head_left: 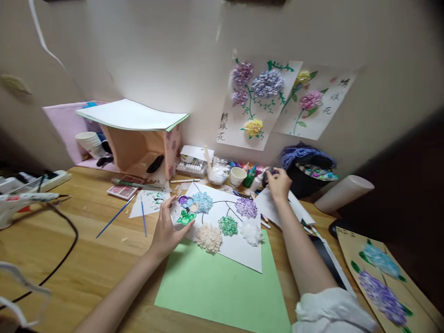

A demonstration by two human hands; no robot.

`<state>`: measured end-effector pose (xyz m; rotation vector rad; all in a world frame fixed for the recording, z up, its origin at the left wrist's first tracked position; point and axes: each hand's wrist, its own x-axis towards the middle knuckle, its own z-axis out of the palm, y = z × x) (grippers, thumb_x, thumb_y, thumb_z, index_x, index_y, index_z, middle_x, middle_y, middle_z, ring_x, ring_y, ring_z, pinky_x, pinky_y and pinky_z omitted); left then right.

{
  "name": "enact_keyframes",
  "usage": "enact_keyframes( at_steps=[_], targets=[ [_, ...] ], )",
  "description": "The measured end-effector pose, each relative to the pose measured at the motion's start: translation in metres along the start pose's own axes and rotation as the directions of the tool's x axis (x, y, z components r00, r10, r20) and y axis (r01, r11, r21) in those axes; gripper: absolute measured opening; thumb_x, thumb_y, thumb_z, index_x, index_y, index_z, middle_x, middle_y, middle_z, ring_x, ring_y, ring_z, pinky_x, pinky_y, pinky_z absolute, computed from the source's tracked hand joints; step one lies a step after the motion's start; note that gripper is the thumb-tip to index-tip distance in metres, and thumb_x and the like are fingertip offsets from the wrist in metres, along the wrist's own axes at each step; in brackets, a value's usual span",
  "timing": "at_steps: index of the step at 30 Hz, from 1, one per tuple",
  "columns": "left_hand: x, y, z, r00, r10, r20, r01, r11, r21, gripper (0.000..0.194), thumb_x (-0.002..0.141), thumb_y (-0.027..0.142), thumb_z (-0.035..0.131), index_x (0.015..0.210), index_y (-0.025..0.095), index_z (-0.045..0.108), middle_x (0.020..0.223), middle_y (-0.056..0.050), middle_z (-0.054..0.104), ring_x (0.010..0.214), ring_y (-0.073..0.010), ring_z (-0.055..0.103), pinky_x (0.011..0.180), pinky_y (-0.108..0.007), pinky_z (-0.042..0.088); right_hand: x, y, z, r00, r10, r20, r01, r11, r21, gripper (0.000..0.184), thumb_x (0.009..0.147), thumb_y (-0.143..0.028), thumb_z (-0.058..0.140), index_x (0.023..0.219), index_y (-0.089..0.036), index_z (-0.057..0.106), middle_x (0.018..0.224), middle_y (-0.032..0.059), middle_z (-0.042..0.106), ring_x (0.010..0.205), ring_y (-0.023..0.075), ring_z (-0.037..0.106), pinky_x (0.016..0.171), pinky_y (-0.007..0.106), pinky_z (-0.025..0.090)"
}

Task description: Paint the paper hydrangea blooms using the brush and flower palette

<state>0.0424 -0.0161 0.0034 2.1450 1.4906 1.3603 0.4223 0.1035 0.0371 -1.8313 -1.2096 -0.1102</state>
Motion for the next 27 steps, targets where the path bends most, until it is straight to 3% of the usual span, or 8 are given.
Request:
enact_keyframes(
  at_steps=[6,9,12,14,16,21,23,27],
  targets=[
    [-0.056,-0.011,-0.046,0.967,-0.251,0.048,0.242,0.961,0.136,0.075,0.076,0.041,0.066,0.137,0.019,0.027,0.127,-0.015,0.049,0.121,-0.0285,0.049,0.102,-0.049,0.041,-0.016,-0.056,-0.057,0.939,-0.156,-0.305,0.212,0.963,0.163,0.038,0.076,-0.045,0.063,0.103,-0.019,0.06,0.071,0.0062,0.062,0.059,0.0199,0.056,0.061,0.035,0.045],
    [-0.078,-0.024,-0.058,0.95,-0.307,0.057,0.287,0.929,0.232,0.071,0.076,0.039,0.064,0.135,0.018,0.031,0.127,-0.015,0.049,0.121,-0.0305,0.047,0.102,-0.053,0.039,-0.037,-0.094,-0.072,0.941,-0.289,-0.178,0.322,0.925,0.203,0.029,0.079,-0.049,0.06,0.101,-0.031,0.059,0.096,0.013,0.061,0.083,0.0252,0.058,0.075,0.041,0.045],
    [-0.085,-0.031,-0.063,0.946,-0.309,0.093,0.275,0.923,0.271,0.07,0.075,0.038,0.064,0.135,0.017,0.034,0.126,-0.015,0.05,0.119,-0.0311,0.047,0.101,-0.053,0.038,-0.069,-0.129,-0.064,0.958,-0.278,0.064,0.204,0.825,0.527,0.03,0.077,-0.053,0.062,0.096,-0.03,0.055,0.101,0.0093,0.062,0.089,0.0247,0.061,0.082,0.044,0.046],
    [-0.081,-0.03,-0.066,0.943,-0.309,0.124,0.267,0.925,0.27,0.073,0.073,0.041,0.066,0.135,0.016,0.036,0.13,-0.016,0.048,0.121,-0.0322,0.044,0.101,-0.054,0.037,-0.095,-0.148,-0.05,0.857,-0.278,0.434,-0.165,0.649,0.742,0.032,0.079,-0.055,0.058,0.097,-0.03,0.047,0.098,0.0057,0.065,0.089,0.0233,0.064,0.081,0.045,0.049],
    [-0.07,-0.023,-0.07,0.947,-0.3,0.118,0.267,0.935,0.235,0.073,0.073,0.045,0.067,0.135,0.017,0.038,0.136,-0.018,0.043,0.126,-0.0334,0.04,0.102,-0.054,0.035,-0.121,-0.164,-0.036,0.631,-0.317,0.708,-0.506,0.524,0.685,0.032,0.083,-0.056,0.053,0.097,-0.03,0.042,0.095,0.0042,0.066,0.085,0.0219,0.066,0.078,0.044,0.051],
    [-0.013,0.002,-0.088,0.969,-0.183,0.167,0.207,0.968,-0.139,0.038,0.094,0.037,0.04,0.126,0.023,0.054,0.129,-0.011,0.052,0.127,-0.023,0.041,0.11,-0.044,0.029,-0.179,-0.196,-0.015,0.198,-0.46,0.866,-0.788,0.45,0.419,0.034,0.083,-0.052,0.057,0.103,-0.027,0.046,0.088,0.0009,0.064,0.077,0.0162,0.065,0.079,0.037,0.05],
    [0.009,0.008,-0.092,0.957,-0.106,0.271,0.204,0.908,-0.365,0.037,0.093,0.04,0.043,0.12,0.022,0.059,0.126,-0.01,0.055,0.123,-0.0221,0.046,0.109,-0.041,0.032,-0.196,-0.206,-0.01,0.117,-0.49,0.864,-0.815,0.45,0.366,0.038,0.082,-0.053,0.059,0.107,-0.026,0.048,0.083,0.0,0.063,0.075,0.0144,0.063,0.077,0.033,0.05],
    [0.027,0.009,-0.093,0.891,-0.081,0.446,0.357,0.731,-0.581,0.036,0.085,0.045,0.056,0.109,0.021,0.066,0.111,-0.008,0.063,0.088,-0.019,0.063,0.082,-0.034,0.052,-0.217,-0.218,-0.003,0.087,-0.448,0.89,-0.858,0.421,0.296,0.045,0.078,-0.059,0.061,0.107,-0.025,0.053,0.08,-0.0004,0.062,0.069,0.0128,0.059,0.071,0.03,0.049]
  ],
)
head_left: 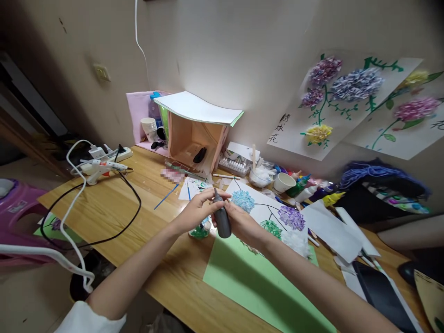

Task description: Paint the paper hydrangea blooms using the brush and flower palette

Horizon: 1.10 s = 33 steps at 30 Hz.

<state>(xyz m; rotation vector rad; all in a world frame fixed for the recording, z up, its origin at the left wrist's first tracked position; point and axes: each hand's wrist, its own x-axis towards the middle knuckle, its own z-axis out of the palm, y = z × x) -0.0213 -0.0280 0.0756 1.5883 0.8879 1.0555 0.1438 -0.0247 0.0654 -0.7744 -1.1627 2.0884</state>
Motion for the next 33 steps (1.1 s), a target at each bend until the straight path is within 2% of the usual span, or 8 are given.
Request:
enact_keyframes(
  at_steps=[3,5,10,14,17,21,30,33],
  targets=[
    [-0.006,-0.006,0.001,0.993,-0.114,0.032,0.118,0.974,-0.194,0.042,0.081,0.051,0.058,0.109,0.02,0.064,0.097,-0.005,0.064,0.053,-0.0101,0.055,0.047,-0.025,0.046,0.002,0.008,0.003,0.997,0.032,0.069,-0.031,0.999,-0.026,0.047,0.073,-0.061,0.064,0.098,-0.022,0.057,0.085,0.0017,0.062,0.073,0.0128,0.059,0.072,0.03,0.049],
    [-0.011,-0.012,-0.001,0.993,-0.118,-0.03,0.108,0.968,-0.225,0.044,0.077,0.054,0.062,0.102,0.018,0.065,0.088,-0.004,0.064,0.053,-0.0104,0.055,0.045,-0.024,0.043,0.0,0.013,0.003,0.988,0.072,0.137,-0.06,0.994,-0.088,0.046,0.069,-0.055,0.072,0.096,-0.021,0.056,0.087,0.0016,0.061,0.075,0.0129,0.06,0.074,0.03,0.049],
    [-0.018,-0.022,-0.032,0.982,-0.032,-0.185,0.012,0.994,-0.112,0.051,0.072,0.051,0.069,0.109,0.016,0.065,0.109,-0.012,0.066,0.102,-0.0251,0.061,0.088,-0.037,0.048,-0.007,0.011,-0.004,1.0,-0.022,-0.018,0.016,0.959,-0.283,0.044,0.077,-0.051,0.065,0.105,-0.023,0.047,0.087,0.0017,0.065,0.061,0.0108,0.055,0.057,0.026,0.043],
    [-0.017,-0.018,-0.068,0.928,0.166,-0.334,-0.08,0.963,0.258,0.06,0.074,0.043,0.071,0.127,0.022,0.054,0.132,-0.011,0.055,0.124,-0.0253,0.048,0.105,-0.04,0.035,-0.008,-0.011,-0.01,0.967,-0.188,-0.171,0.008,0.694,-0.72,0.033,0.076,-0.048,0.066,0.092,-0.021,0.055,0.079,0.0009,0.064,0.067,0.0138,0.054,0.06,0.026,0.039],
    [-0.007,-0.011,-0.073,0.979,0.192,-0.072,-0.141,0.884,0.446,0.041,0.078,0.04,0.067,0.114,0.022,0.064,0.119,-0.008,0.063,0.115,-0.0238,0.054,0.102,-0.04,0.037,0.002,-0.022,-0.009,0.946,-0.273,-0.176,-0.013,0.511,-0.86,0.031,0.076,-0.049,0.065,0.081,-0.019,0.058,0.071,-0.0008,0.058,0.064,0.0138,0.05,0.058,0.026,0.036],
    [0.006,-0.018,-0.057,0.994,0.061,0.091,-0.09,0.927,0.365,0.044,0.073,0.039,0.071,0.114,0.022,0.065,0.117,-0.007,0.066,0.111,-0.0241,0.058,0.097,-0.037,0.042,0.024,-0.021,-0.002,0.918,-0.355,-0.174,-0.014,0.41,-0.912,0.032,0.072,-0.048,0.068,0.071,-0.018,0.057,0.064,-0.0029,0.053,0.06,0.0114,0.045,0.054,0.024,0.031],
    [0.002,-0.037,-0.049,0.996,-0.075,0.042,0.07,0.993,0.1,0.043,0.072,0.035,0.072,0.11,0.016,0.068,0.11,-0.01,0.069,0.102,-0.0225,0.063,0.093,-0.037,0.048,0.051,-0.009,-0.005,0.932,-0.335,-0.139,0.05,0.498,-0.866,0.038,0.066,-0.05,0.07,0.064,-0.018,0.051,0.057,-0.0059,0.045,0.054,0.0088,0.039,0.05,0.022,0.027],
    [0.002,-0.037,-0.046,0.997,-0.076,-0.005,0.076,0.996,0.037,0.041,0.078,0.038,0.067,0.112,0.016,0.067,0.114,-0.011,0.067,0.104,-0.0222,0.062,0.091,-0.035,0.049,0.051,-0.012,-0.001,0.926,-0.367,-0.091,0.08,0.424,-0.902,0.032,0.075,-0.047,0.064,0.066,-0.018,0.053,0.061,-0.0039,0.047,0.058,0.0105,0.042,0.054,0.024,0.031]
  ],
)
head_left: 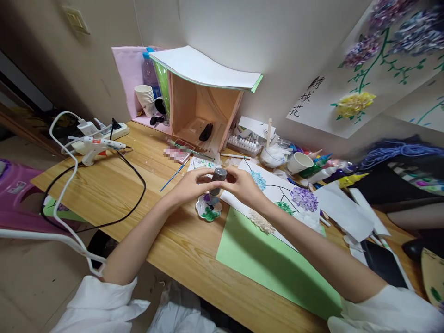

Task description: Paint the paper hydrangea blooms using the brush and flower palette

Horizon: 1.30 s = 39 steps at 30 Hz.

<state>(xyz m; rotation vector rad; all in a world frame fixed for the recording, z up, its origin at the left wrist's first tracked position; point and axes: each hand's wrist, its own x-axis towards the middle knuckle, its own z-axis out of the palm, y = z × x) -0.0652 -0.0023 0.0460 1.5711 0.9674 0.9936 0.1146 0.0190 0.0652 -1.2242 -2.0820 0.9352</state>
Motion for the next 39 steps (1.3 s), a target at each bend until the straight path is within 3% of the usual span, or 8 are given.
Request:
enact_keyframes(
  at_steps=[3,7,14,21,24,39],
  targets=[
    [0.0,0.0,0.003,0.999,0.007,-0.043,-0.008,1.0,-0.022,0.036,0.08,0.037,0.064,0.108,0.015,0.068,0.111,-0.011,0.066,0.101,-0.0216,0.062,0.087,-0.033,0.05,-0.001,-0.006,0.001,0.996,-0.091,-0.011,0.089,0.991,-0.097,0.023,0.082,-0.039,0.06,0.072,-0.019,0.057,0.073,0.0001,0.052,0.067,0.0137,0.048,0.061,0.026,0.038],
    [-0.002,0.004,0.006,0.989,0.081,-0.121,-0.07,0.993,0.096,0.03,0.081,0.036,0.062,0.099,0.015,0.072,0.103,-0.01,0.067,0.098,-0.0204,0.061,0.086,-0.032,0.049,-0.003,-0.008,0.003,0.991,-0.135,0.009,0.135,0.987,-0.081,0.014,0.083,-0.034,0.059,0.084,-0.02,0.058,0.085,0.003,0.052,0.073,0.0153,0.051,0.065,0.028,0.045],
    [-0.003,-0.002,0.005,0.969,0.165,-0.185,-0.129,0.973,0.19,0.036,0.078,0.039,0.068,0.108,0.02,0.071,0.109,-0.008,0.066,0.105,-0.0206,0.059,0.091,-0.032,0.048,-0.003,-0.008,-0.002,0.979,-0.179,0.095,0.177,0.984,0.032,0.027,0.078,-0.03,0.064,0.102,-0.019,0.061,0.095,0.0056,0.063,0.081,0.0176,0.06,0.073,0.033,0.051],
    [0.0,-0.008,0.01,0.989,0.04,-0.14,-0.047,0.998,-0.048,0.049,0.068,0.04,0.076,0.109,0.015,0.07,0.108,-0.009,0.07,0.097,-0.0235,0.064,0.085,-0.034,0.052,0.0,-0.015,-0.002,0.991,-0.133,0.032,0.134,0.99,-0.033,0.014,0.073,-0.021,0.064,0.086,-0.015,0.062,0.081,0.005,0.068,0.074,0.0167,0.062,0.07,0.029,0.048],
    [-0.001,-0.01,0.015,0.987,0.0,-0.162,-0.02,0.993,-0.118,0.046,0.066,0.038,0.076,0.104,0.012,0.071,0.101,-0.009,0.072,0.094,-0.024,0.066,0.086,-0.035,0.052,0.0,-0.013,0.001,0.994,-0.103,0.02,0.104,0.993,-0.046,0.011,0.07,-0.022,0.064,0.078,-0.015,0.059,0.075,0.0042,0.066,0.069,0.016,0.06,0.065,0.027,0.047],
    [-0.002,-0.014,0.025,0.96,0.073,-0.271,-0.077,0.997,-0.006,0.022,0.069,0.024,0.069,0.087,0.012,0.073,0.082,-0.003,0.071,0.082,-0.0198,0.066,0.077,-0.028,0.052,0.0,-0.004,0.01,0.996,-0.067,-0.063,0.067,0.998,0.002,0.012,0.065,-0.026,0.061,0.065,-0.015,0.057,0.06,-0.0003,0.057,0.06,0.0119,0.052,0.058,0.023,0.04]
  ],
)
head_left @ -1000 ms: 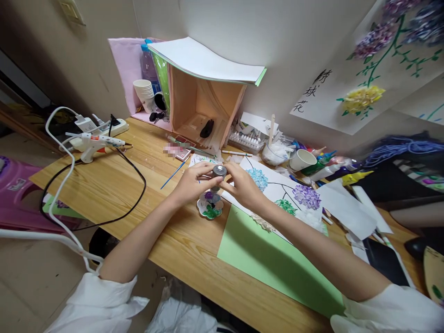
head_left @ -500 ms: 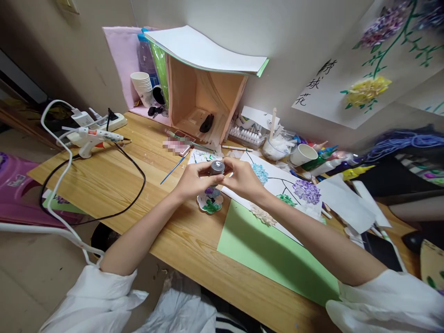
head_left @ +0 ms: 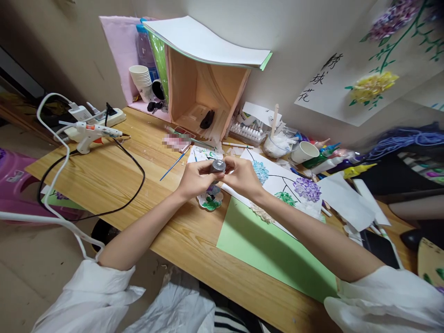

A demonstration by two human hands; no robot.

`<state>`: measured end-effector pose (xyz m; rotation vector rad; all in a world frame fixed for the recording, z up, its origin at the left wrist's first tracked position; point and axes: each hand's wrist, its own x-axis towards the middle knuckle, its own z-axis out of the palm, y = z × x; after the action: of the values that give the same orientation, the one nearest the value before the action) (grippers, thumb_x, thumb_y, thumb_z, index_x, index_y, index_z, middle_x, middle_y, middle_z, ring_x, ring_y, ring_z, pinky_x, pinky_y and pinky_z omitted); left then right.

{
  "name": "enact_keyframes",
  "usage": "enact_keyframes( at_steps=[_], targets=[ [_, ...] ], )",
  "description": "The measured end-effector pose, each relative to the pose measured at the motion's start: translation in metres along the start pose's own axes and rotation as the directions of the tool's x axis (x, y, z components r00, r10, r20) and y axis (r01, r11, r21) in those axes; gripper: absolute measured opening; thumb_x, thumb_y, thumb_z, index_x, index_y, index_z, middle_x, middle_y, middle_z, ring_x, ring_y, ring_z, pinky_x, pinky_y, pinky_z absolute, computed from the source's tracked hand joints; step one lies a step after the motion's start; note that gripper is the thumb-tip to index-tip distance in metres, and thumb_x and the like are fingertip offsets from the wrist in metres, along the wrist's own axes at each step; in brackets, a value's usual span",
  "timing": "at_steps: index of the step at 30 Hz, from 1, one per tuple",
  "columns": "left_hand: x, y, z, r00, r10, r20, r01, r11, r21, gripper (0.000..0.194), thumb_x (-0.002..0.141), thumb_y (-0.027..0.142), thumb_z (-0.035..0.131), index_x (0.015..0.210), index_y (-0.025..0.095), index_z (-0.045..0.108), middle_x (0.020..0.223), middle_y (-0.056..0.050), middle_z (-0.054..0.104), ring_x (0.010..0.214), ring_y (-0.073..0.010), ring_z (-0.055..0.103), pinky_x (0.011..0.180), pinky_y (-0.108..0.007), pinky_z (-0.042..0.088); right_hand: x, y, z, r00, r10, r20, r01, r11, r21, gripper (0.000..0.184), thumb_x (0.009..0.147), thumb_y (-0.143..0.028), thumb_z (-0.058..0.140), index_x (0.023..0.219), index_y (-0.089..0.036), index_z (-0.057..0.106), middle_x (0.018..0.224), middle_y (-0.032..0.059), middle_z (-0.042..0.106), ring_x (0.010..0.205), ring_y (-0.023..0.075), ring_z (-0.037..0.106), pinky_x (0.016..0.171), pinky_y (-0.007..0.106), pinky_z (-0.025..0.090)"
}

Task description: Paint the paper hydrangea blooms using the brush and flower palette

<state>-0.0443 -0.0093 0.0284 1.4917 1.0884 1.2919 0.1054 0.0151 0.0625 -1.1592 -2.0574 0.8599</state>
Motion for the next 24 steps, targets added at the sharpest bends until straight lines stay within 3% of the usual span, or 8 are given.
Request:
enact_keyframes(
  at_steps=[24],
  targets=[
    [-0.0017,-0.0052,0.0002,1.0,-0.005,-0.024,0.007,0.997,0.079,0.018,0.068,0.023,0.069,0.081,0.013,0.074,0.071,0.001,0.066,0.071,-0.0152,0.061,0.069,-0.024,0.048,-0.0044,0.0038,0.006,0.999,-0.004,-0.042,0.005,1.0,0.01,0.008,0.066,-0.022,0.059,0.066,-0.014,0.059,0.06,-0.0008,0.058,0.059,0.0107,0.051,0.055,0.021,0.039]
  ],
)
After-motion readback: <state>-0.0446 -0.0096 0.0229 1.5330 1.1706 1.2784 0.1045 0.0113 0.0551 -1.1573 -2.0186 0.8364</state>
